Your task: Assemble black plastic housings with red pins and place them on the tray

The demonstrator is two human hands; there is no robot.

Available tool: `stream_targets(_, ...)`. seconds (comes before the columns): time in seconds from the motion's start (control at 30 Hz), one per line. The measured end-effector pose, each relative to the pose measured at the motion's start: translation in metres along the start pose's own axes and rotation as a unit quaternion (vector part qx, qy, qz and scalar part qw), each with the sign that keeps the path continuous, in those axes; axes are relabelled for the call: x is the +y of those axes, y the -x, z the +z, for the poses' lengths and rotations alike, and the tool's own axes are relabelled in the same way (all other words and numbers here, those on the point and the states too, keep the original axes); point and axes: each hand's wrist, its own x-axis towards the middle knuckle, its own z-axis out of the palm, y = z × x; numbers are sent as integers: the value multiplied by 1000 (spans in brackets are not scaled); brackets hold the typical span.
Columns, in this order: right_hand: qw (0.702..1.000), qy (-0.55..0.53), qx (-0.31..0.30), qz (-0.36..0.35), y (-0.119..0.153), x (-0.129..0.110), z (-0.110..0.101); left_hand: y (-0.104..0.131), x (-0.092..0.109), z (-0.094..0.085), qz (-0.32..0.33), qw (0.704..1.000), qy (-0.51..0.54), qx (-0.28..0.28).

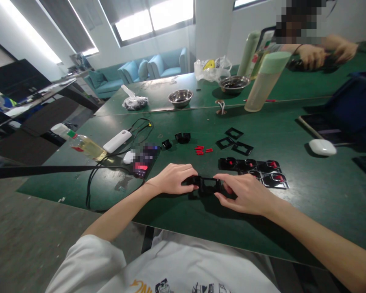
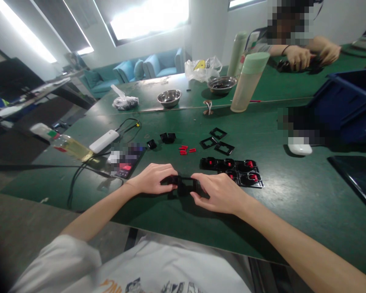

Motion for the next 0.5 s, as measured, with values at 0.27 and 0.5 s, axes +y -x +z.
stream_targets(0.27,999,6,21,-23,-1,1,0,-2,4,2,-6,1000,15,-15)
stream_targets(0.5,999,3,24,-23,0,1,0,-3,7,6,0,1000,-3,-20)
